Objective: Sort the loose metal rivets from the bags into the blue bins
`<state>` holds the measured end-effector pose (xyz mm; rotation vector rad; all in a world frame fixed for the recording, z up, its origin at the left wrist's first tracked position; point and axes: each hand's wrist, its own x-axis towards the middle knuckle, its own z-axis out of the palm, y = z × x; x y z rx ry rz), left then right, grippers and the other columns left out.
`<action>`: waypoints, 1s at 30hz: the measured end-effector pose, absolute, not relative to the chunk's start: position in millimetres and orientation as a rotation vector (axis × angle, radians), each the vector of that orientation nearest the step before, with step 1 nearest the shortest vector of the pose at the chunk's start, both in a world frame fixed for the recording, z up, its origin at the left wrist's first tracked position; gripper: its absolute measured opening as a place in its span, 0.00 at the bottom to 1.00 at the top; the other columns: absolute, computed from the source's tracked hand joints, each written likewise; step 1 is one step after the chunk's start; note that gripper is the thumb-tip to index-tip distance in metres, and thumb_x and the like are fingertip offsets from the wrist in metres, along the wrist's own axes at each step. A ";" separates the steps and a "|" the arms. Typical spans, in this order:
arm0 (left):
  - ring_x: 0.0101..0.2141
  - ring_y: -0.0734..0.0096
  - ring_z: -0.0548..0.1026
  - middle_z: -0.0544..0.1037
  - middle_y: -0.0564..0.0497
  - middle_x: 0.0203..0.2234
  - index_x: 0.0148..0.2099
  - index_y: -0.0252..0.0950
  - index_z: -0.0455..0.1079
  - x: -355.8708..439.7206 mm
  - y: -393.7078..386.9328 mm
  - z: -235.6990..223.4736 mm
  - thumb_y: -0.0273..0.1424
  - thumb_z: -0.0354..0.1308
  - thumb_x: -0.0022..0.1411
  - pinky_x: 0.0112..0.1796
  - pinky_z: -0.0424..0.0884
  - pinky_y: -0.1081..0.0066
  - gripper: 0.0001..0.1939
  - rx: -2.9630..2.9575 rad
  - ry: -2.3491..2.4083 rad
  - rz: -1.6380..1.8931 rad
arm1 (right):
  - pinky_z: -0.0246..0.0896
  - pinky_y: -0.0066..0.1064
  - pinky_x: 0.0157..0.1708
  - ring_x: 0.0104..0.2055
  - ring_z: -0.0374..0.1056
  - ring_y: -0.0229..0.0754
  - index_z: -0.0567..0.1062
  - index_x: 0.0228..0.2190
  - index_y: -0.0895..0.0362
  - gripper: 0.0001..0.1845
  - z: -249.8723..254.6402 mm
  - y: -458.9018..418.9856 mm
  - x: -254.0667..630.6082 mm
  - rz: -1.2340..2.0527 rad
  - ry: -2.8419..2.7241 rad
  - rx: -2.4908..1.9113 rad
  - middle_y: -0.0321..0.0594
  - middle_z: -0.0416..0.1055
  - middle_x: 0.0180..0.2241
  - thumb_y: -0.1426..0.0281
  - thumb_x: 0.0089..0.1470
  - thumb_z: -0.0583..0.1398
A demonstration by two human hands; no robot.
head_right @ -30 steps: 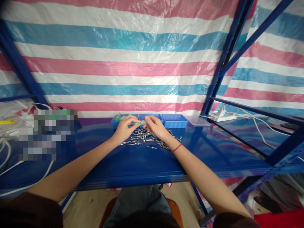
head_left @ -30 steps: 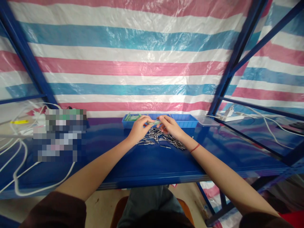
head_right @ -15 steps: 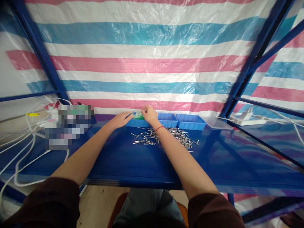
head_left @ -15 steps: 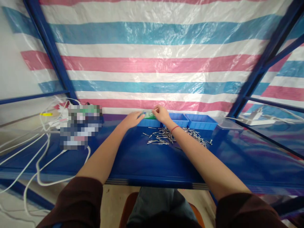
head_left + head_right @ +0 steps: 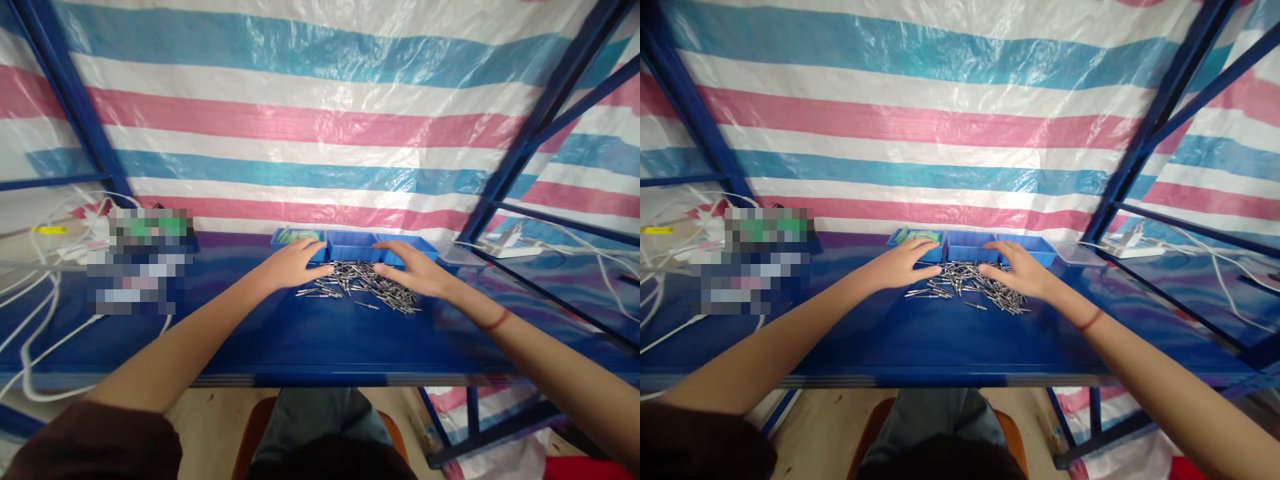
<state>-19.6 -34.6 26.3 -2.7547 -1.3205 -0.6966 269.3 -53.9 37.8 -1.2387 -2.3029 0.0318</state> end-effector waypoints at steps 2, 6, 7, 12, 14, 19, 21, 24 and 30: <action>0.60 0.51 0.56 0.57 0.42 0.61 0.63 0.39 0.55 -16.8 -48.9 18.2 0.57 0.50 0.53 0.58 0.52 0.58 0.41 -2.780 -1.389 -0.634 | 0.53 0.50 0.57 0.60 0.54 0.57 0.59 0.58 0.54 0.39 14.1 -72.3 304.7 0.061 -2.317 -1.382 0.50 0.59 0.57 0.48 0.49 0.56; 0.62 0.45 0.50 0.50 0.41 0.64 0.66 0.41 0.49 -22.7 -54.8 -4.7 0.60 0.51 0.50 0.58 0.50 0.53 0.47 -2.784 -1.556 -0.496 | 0.45 0.55 0.60 0.64 0.42 0.60 0.46 0.63 0.53 0.52 -21.9 -70.1 333.1 0.148 -2.383 -1.529 0.51 0.47 0.64 0.45 0.44 0.57; 0.62 0.45 0.49 0.49 0.41 0.64 0.66 0.42 0.47 -23.6 -53.4 -9.3 0.60 0.50 0.50 0.57 0.50 0.53 0.47 -2.793 -1.575 -0.470 | 0.44 0.56 0.60 0.65 0.41 0.61 0.44 0.63 0.53 0.53 -25.7 -65.8 332.2 0.155 -2.405 -1.527 0.51 0.46 0.64 0.45 0.44 0.58; 0.62 0.42 0.49 0.47 0.43 0.65 0.66 0.47 0.45 -13.9 -49.2 -16.5 0.60 0.50 0.49 0.56 0.50 0.48 0.47 -2.780 -1.630 -0.477 | 0.43 0.53 0.61 0.65 0.41 0.61 0.42 0.64 0.52 0.56 -24.4 -56.7 314.7 0.195 -2.452 -1.438 0.49 0.46 0.64 0.46 0.42 0.60; 0.62 0.42 0.47 0.46 0.42 0.65 0.67 0.45 0.45 -6.4 -49.6 -14.4 0.61 0.50 0.49 0.57 0.49 0.49 0.48 -2.795 -1.647 -0.469 | 0.44 0.52 0.61 0.65 0.42 0.60 0.41 0.64 0.54 0.57 -22.9 -58.0 308.6 0.231 -2.452 -1.424 0.50 0.45 0.64 0.45 0.42 0.60; 0.62 0.41 0.47 0.46 0.38 0.64 0.67 0.41 0.44 8.2 -46.9 -11.9 0.62 0.50 0.47 0.57 0.48 0.49 0.51 -2.814 -1.701 -0.436 | 0.47 0.51 0.60 0.63 0.47 0.58 0.44 0.63 0.53 0.53 -23.8 -57.9 292.1 0.241 -2.432 -1.290 0.51 0.48 0.63 0.47 0.44 0.60; 0.62 0.41 0.47 0.49 0.38 0.64 0.67 0.41 0.44 10.4 -44.9 -12.7 0.62 0.49 0.47 0.57 0.48 0.49 0.51 -2.817 -1.698 -0.424 | 0.48 0.51 0.59 0.62 0.49 0.57 0.49 0.62 0.54 0.49 -23.3 -57.2 283.8 0.219 -2.423 -1.249 0.51 0.51 0.61 0.48 0.45 0.59; 0.61 0.43 0.49 0.52 0.37 0.63 0.67 0.40 0.44 12.2 -44.2 -13.6 0.61 0.49 0.49 0.57 0.48 0.51 0.50 -2.843 -1.657 -0.432 | 0.50 0.49 0.58 0.59 0.53 0.56 0.57 0.58 0.56 0.41 -21.3 -57.2 270.3 0.168 -2.406 -1.184 0.52 0.57 0.57 0.50 0.47 0.59; 0.56 0.50 0.60 0.61 0.40 0.57 0.65 0.38 0.49 29.3 -45.5 -16.5 0.52 0.48 0.57 0.54 0.56 0.55 0.38 -2.948 -1.393 -0.557 | 0.59 0.43 0.49 0.46 0.64 0.49 0.67 0.47 0.57 0.20 -19.5 -55.4 241.9 0.077 -2.364 -0.990 0.48 0.68 0.42 0.63 0.53 0.58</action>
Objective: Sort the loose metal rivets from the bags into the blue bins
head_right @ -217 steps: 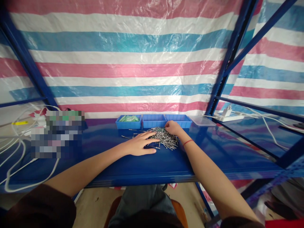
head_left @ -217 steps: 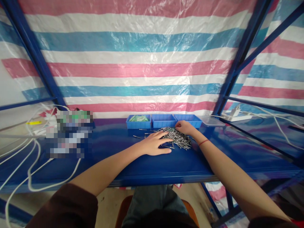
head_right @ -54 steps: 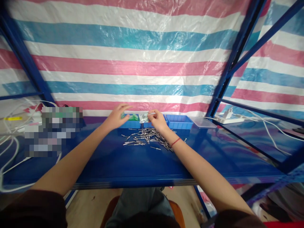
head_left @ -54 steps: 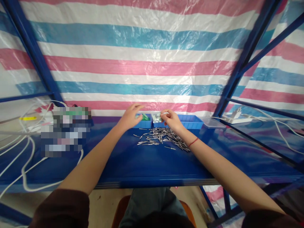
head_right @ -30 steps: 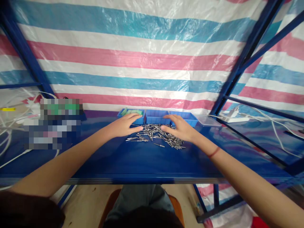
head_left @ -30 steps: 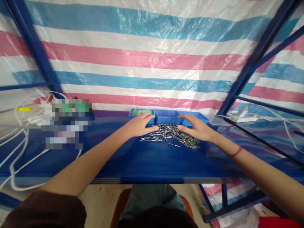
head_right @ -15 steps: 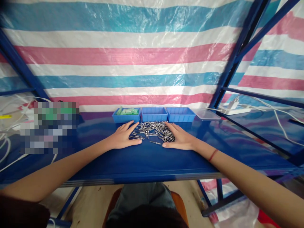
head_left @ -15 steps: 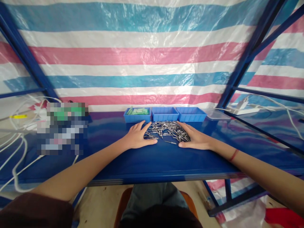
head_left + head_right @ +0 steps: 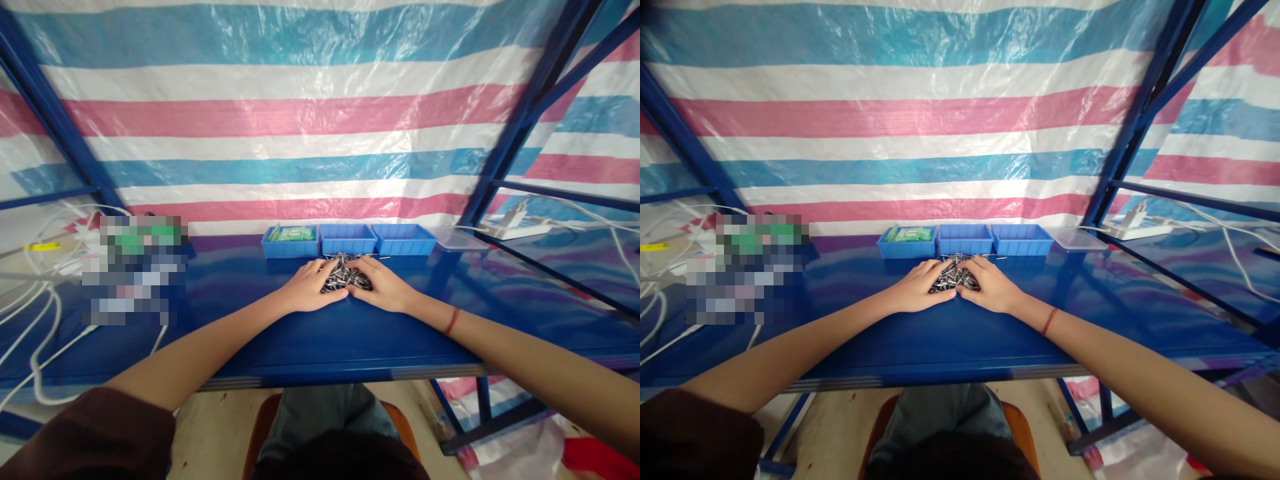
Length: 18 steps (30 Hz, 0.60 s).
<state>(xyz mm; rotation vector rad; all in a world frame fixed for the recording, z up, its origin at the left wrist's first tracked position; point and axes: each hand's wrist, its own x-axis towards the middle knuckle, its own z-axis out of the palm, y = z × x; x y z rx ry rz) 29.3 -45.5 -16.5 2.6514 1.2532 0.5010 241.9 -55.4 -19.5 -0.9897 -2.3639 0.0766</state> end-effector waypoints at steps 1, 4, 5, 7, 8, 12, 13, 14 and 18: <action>0.55 0.51 0.61 0.62 0.41 0.56 0.64 0.38 0.50 33.3 -45.1 -17.8 0.50 0.47 0.59 0.54 0.58 0.56 0.36 2.667 1.249 0.510 | 0.60 0.41 0.47 0.44 0.65 0.48 0.68 0.45 0.57 0.17 -19.8 -54.1 237.9 0.072 -2.350 -0.969 0.47 0.68 0.41 0.65 0.54 0.56; 0.52 0.54 0.63 0.65 0.42 0.52 0.63 0.37 0.53 42.1 -44.7 -21.7 0.46 0.44 0.63 0.52 0.60 0.56 0.30 2.658 1.307 0.592 | 0.62 0.38 0.44 0.40 0.67 0.45 0.71 0.40 0.58 0.12 -19.6 -49.0 231.5 0.062 -2.268 -0.951 0.45 0.70 0.37 0.67 0.56 0.54; 0.52 0.55 0.63 0.65 0.42 0.51 0.62 0.38 0.54 43.5 -45.3 -22.6 0.45 0.44 0.63 0.52 0.60 0.56 0.29 2.645 1.339 0.641 | 0.62 0.37 0.43 0.39 0.67 0.44 0.71 0.39 0.58 0.11 -18.9 -47.0 232.4 0.055 -2.219 -0.971 0.44 0.71 0.35 0.67 0.56 0.54; 0.53 0.56 0.62 0.64 0.43 0.52 0.61 0.38 0.56 44.1 -47.7 -23.0 0.46 0.45 0.63 0.53 0.59 0.57 0.29 2.622 1.417 0.752 | 0.61 0.37 0.43 0.39 0.68 0.44 0.73 0.37 0.58 0.11 -16.3 -42.8 239.4 0.031 -2.099 -1.060 0.43 0.73 0.35 0.66 0.56 0.53; 0.54 0.55 0.60 0.63 0.43 0.53 0.61 0.39 0.56 43.8 -49.3 -22.7 0.48 0.46 0.62 0.54 0.58 0.57 0.30 2.612 1.463 0.799 | 0.61 0.36 0.43 0.39 0.68 0.44 0.73 0.37 0.58 0.12 -14.8 -40.6 245.2 0.011 -2.035 -1.134 0.43 0.73 0.36 0.67 0.57 0.52; 0.60 0.50 0.53 0.55 0.41 0.60 0.63 0.40 0.52 42.0 -53.8 -19.4 0.58 0.46 0.55 0.57 0.52 0.53 0.41 2.561 1.572 0.714 | 0.61 0.34 0.43 0.40 0.70 0.46 0.74 0.42 0.61 0.17 -11.8 -30.0 271.3 -0.069 -1.941 -1.520 0.47 0.75 0.39 0.73 0.54 0.50; 0.61 0.49 0.51 0.53 0.40 0.61 0.64 0.40 0.50 42.0 -53.9 -18.8 0.60 0.45 0.53 0.57 0.50 0.52 0.43 2.549 1.570 0.650 | 0.61 0.34 0.42 0.39 0.71 0.46 0.73 0.45 0.61 0.19 -12.2 -26.8 275.6 -0.072 -1.968 -1.611 0.47 0.75 0.38 0.73 0.54 0.49; 0.62 0.48 0.49 0.51 0.40 0.63 0.65 0.40 0.48 42.2 -53.5 -18.3 0.61 0.45 0.52 0.57 0.49 0.52 0.45 2.537 1.564 0.595 | 0.61 0.34 0.42 0.39 0.71 0.47 0.72 0.47 0.61 0.21 -12.9 -23.5 278.3 -0.070 -2.004 -1.688 0.48 0.76 0.38 0.73 0.54 0.49; 0.63 0.47 0.46 0.48 0.40 0.64 0.65 0.42 0.46 43.6 -50.1 -17.6 0.64 0.42 0.50 0.57 0.47 0.51 0.48 2.488 1.591 0.514 | 0.61 0.36 0.43 0.44 0.70 0.50 0.71 0.49 0.60 0.23 -15.1 -10.7 276.4 -0.061 -2.095 -1.892 0.50 0.74 0.43 0.73 0.54 0.48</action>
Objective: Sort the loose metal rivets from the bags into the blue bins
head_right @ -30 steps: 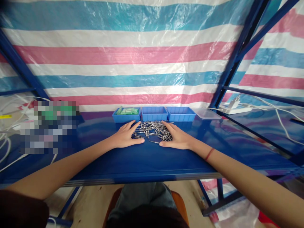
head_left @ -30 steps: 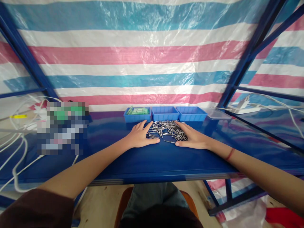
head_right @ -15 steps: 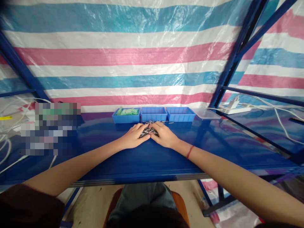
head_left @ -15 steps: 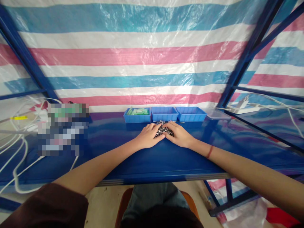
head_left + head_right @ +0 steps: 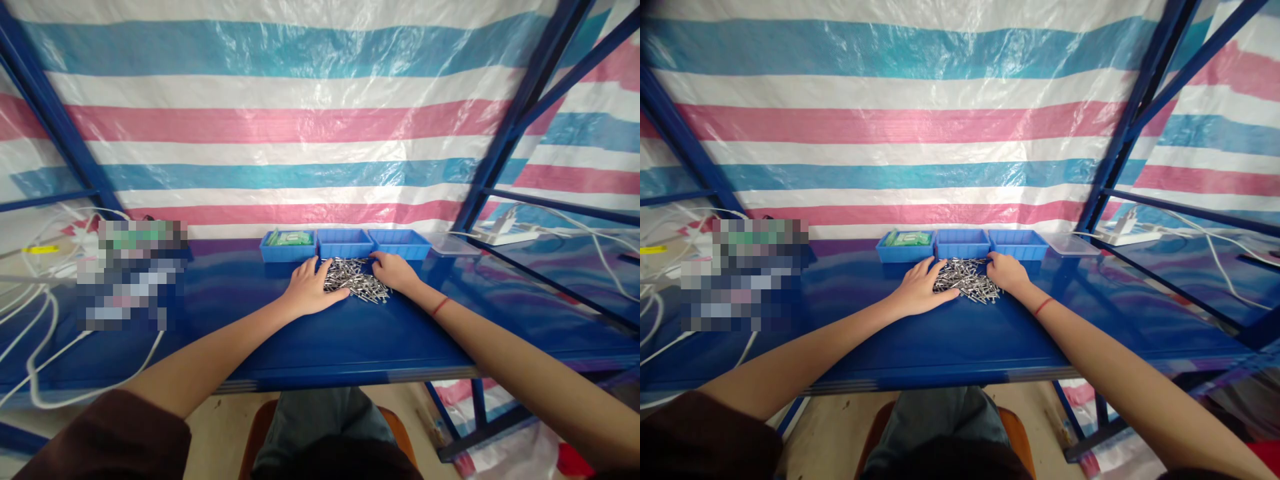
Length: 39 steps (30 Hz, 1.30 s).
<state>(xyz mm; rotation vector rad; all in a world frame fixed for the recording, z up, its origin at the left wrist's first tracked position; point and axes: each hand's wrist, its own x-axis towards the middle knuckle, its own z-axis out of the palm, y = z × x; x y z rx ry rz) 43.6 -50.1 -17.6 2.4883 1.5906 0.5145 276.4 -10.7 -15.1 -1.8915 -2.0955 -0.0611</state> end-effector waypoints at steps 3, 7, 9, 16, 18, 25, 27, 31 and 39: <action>0.63 0.46 0.47 0.48 0.39 0.64 0.65 0.41 0.46 44.7 -48.6 -16.9 0.65 0.41 0.50 0.57 0.48 0.51 0.48 2.442 1.635 0.478 | 0.61 0.37 0.43 0.46 0.69 0.52 0.72 0.47 0.60 0.22 -12.5 -5.3 270.2 -0.043 -2.114 -1.971 0.52 0.73 0.44 0.73 0.52 0.49; 0.62 0.45 0.49 0.52 0.39 0.63 0.65 0.41 0.47 46.1 -47.5 -16.0 0.64 0.42 0.49 0.57 0.48 0.50 0.48 2.452 1.626 0.453 | 0.62 0.39 0.41 0.43 0.70 0.53 0.73 0.44 0.59 0.21 -6.0 -7.2 265.3 -0.035 -2.168 -1.947 0.50 0.75 0.41 0.74 0.52 0.49; 0.61 0.46 0.52 0.55 0.40 0.62 0.65 0.41 0.46 47.0 -46.5 -15.7 0.63 0.43 0.50 0.56 0.50 0.51 0.48 2.482 1.578 0.469 | 0.62 0.37 0.42 0.42 0.71 0.51 0.74 0.43 0.57 0.20 -3.1 -10.8 266.0 -0.017 -2.218 -1.876 0.48 0.75 0.39 0.74 0.52 0.48; 0.61 0.49 0.51 0.52 0.40 0.63 0.66 0.41 0.44 50.1 -46.2 -14.0 0.60 0.46 0.52 0.57 0.51 0.54 0.46 2.509 1.419 0.494 | 0.61 0.42 0.40 0.43 0.70 0.56 0.71 0.47 0.60 0.21 -3.1 -23.1 283.0 -0.164 -2.047 -2.107 0.55 0.74 0.40 0.70 0.54 0.48; 0.62 0.48 0.48 0.49 0.40 0.63 0.66 0.41 0.44 53.0 -47.5 -12.7 0.62 0.45 0.51 0.58 0.49 0.53 0.48 2.503 1.402 0.470 | 0.62 0.43 0.39 0.43 0.70 0.58 0.71 0.46 0.61 0.21 -5.4 -25.1 284.6 -0.148 -2.059 -2.142 0.57 0.74 0.41 0.69 0.55 0.48; 0.63 0.47 0.43 0.41 0.44 0.66 0.66 0.47 0.46 70.8 -49.4 -8.3 0.61 0.48 0.50 0.59 0.48 0.53 0.46 2.504 1.288 0.460 | 0.61 0.37 0.40 0.42 0.70 0.52 0.73 0.42 0.58 0.16 -7.0 -24.8 281.4 -0.094 -2.185 -1.980 0.51 0.75 0.40 0.70 0.57 0.49; 0.63 0.47 0.45 0.41 0.47 0.66 0.63 0.49 0.52 73.1 -49.2 -9.1 0.60 0.48 0.52 0.59 0.49 0.53 0.41 2.509 1.270 0.456 | 0.60 0.35 0.40 0.42 0.70 0.50 0.73 0.40 0.58 0.14 -4.0 -25.6 281.9 -0.072 -2.229 -1.903 0.48 0.75 0.39 0.70 0.57 0.50; 0.62 0.51 0.50 0.48 0.47 0.64 0.60 0.46 0.60 73.3 -50.6 -12.9 0.52 0.45 0.59 0.59 0.49 0.56 0.30 2.568 1.313 0.572 | 0.60 0.32 0.39 0.39 0.71 0.47 0.71 0.42 0.58 0.16 4.2 -38.6 283.6 -0.003 -2.216 -1.772 0.46 0.75 0.37 0.66 0.60 0.48; 0.62 0.47 0.49 0.48 0.46 0.65 0.62 0.46 0.55 76.3 -51.0 -15.2 0.54 0.44 0.59 0.58 0.48 0.48 0.32 2.596 1.360 0.521 | 0.60 0.32 0.35 0.41 0.71 0.47 0.70 0.43 0.56 0.25 -6.3 -79.9 256.7 -0.253 -2.356 -1.763 0.47 0.70 0.42 0.55 0.62 0.42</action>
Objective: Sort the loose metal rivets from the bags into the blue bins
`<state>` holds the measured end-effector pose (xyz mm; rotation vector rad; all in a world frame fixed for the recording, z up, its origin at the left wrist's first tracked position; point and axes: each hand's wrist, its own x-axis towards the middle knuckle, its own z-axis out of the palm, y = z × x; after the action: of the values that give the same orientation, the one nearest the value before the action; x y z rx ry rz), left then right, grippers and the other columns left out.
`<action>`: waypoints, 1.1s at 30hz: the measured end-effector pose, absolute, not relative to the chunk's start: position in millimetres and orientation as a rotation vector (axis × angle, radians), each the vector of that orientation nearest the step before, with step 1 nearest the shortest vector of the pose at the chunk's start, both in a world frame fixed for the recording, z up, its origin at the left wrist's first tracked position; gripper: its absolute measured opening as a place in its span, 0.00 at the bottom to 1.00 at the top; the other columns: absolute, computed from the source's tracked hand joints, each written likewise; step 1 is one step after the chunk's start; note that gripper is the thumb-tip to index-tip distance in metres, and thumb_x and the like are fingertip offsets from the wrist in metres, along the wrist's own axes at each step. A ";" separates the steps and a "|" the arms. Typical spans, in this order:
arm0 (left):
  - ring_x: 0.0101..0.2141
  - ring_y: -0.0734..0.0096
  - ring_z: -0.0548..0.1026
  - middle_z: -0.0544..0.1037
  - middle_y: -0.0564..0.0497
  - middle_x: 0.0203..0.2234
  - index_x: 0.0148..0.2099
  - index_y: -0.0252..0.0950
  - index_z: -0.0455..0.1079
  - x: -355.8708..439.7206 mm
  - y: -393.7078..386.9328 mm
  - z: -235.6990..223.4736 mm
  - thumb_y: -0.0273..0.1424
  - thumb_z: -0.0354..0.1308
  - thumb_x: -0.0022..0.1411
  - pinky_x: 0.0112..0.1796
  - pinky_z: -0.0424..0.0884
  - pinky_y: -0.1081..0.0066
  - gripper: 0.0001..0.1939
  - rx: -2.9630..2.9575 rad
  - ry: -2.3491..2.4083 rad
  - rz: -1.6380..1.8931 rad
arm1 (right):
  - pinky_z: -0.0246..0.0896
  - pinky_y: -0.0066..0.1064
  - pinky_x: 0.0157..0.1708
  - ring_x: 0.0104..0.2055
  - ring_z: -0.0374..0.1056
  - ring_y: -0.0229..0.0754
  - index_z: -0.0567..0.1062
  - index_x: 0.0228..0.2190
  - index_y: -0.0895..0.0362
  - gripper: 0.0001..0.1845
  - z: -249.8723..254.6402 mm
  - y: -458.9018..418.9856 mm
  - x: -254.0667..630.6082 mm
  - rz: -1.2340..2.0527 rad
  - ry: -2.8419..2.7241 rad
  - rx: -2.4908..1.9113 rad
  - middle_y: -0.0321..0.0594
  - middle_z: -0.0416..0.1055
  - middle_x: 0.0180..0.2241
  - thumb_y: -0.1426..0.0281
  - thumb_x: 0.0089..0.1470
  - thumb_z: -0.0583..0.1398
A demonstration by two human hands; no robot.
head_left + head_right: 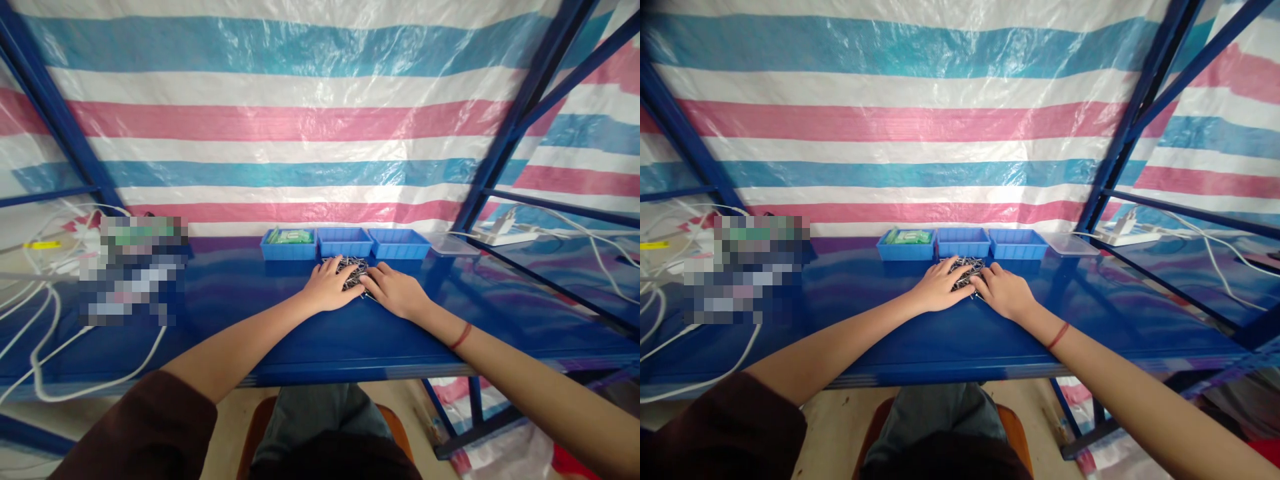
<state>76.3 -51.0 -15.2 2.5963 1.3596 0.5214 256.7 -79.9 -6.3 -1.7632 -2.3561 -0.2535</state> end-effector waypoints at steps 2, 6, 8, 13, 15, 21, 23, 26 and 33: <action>0.62 0.50 0.49 0.48 0.45 0.65 0.63 0.43 0.54 77.7 -48.4 -16.8 0.50 0.43 0.61 0.58 0.49 0.51 0.31 2.626 1.331 0.514 | 0.59 0.31 0.32 0.38 0.71 0.46 0.70 0.40 0.55 0.24 -8.2 -79.8 247.3 -0.312 -2.333 -1.798 0.46 0.70 0.41 0.57 0.63 0.41; 0.62 0.53 0.51 0.49 0.41 0.64 0.63 0.38 0.52 79.8 -43.0 -21.3 0.46 0.41 0.63 0.58 0.50 0.54 0.30 2.667 1.302 0.503 | 0.57 0.30 0.29 0.35 0.72 0.46 0.69 0.37 0.55 0.24 -8.6 -72.4 236.5 -0.328 -2.250 -1.836 0.44 0.74 0.37 0.55 0.62 0.40; 0.62 0.56 0.50 0.50 0.40 0.64 0.63 0.35 0.51 80.3 -40.8 -22.9 0.45 0.41 0.64 0.59 0.50 0.55 0.30 2.683 1.278 0.503 | 0.55 0.30 0.28 0.33 0.73 0.47 0.69 0.37 0.56 0.25 -8.8 -68.3 234.0 -0.325 -2.224 -1.850 0.45 0.75 0.35 0.54 0.62 0.40; 0.62 0.58 0.51 0.53 0.40 0.63 0.63 0.32 0.51 78.7 -39.2 -22.3 0.45 0.45 0.61 0.59 0.51 0.57 0.33 2.680 1.231 0.554 | 0.53 0.30 0.27 0.31 0.72 0.49 0.70 0.38 0.57 0.25 -8.2 -58.7 235.9 -0.347 -2.173 -1.874 0.47 0.76 0.30 0.56 0.62 0.41; 0.62 0.58 0.51 0.53 0.41 0.63 0.64 0.32 0.48 77.7 -39.7 -21.1 0.47 0.47 0.59 0.59 0.50 0.58 0.36 2.655 1.215 0.574 | 0.52 0.30 0.27 0.31 0.72 0.48 0.71 0.36 0.57 0.25 -5.3 -53.5 239.4 -0.350 -2.130 -1.848 0.47 0.76 0.29 0.56 0.62 0.41; 0.61 0.50 0.54 0.51 0.35 0.63 0.67 0.29 0.38 76.5 -40.7 -18.2 0.54 0.53 0.52 0.57 0.55 0.58 0.51 2.455 1.240 0.626 | 0.50 0.30 0.28 0.30 0.70 0.45 0.70 0.25 0.57 0.27 15.0 -30.9 233.7 -0.244 -2.059 -1.631 0.45 0.74 0.26 0.59 0.63 0.40; 0.61 0.50 0.54 0.51 0.35 0.63 0.67 0.30 0.34 76.2 -40.0 -18.3 0.53 0.55 0.51 0.56 0.58 0.58 0.54 2.351 1.239 0.693 | 0.51 0.30 0.28 0.29 0.69 0.44 0.70 0.24 0.57 0.27 20.0 -24.6 225.3 -0.170 -2.086 -1.569 0.44 0.74 0.26 0.58 0.63 0.40; 0.61 0.51 0.53 0.48 0.35 0.64 0.67 0.29 0.29 75.4 -37.3 -20.1 0.50 0.58 0.50 0.56 0.58 0.60 0.56 2.250 1.200 0.820 | 0.52 0.29 0.29 0.29 0.68 0.41 0.70 0.24 0.58 0.27 21.8 -20.4 215.9 -0.056 -2.143 -1.461 0.43 0.74 0.27 0.58 0.63 0.41; 0.59 0.56 0.58 0.58 0.38 0.60 0.66 0.31 0.41 72.6 -31.6 -24.2 0.44 0.56 0.55 0.57 0.58 0.61 0.44 2.309 1.175 0.917 | 0.56 0.28 0.32 0.27 0.67 0.38 0.72 0.24 0.59 0.28 28.0 -25.4 229.1 0.230 -2.304 -1.308 0.39 0.72 0.24 0.58 0.62 0.42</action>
<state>72.6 -31.6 -24.2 2.3086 1.1755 0.9171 229.1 -25.4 28.0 -1.3084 -2.3044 0.2305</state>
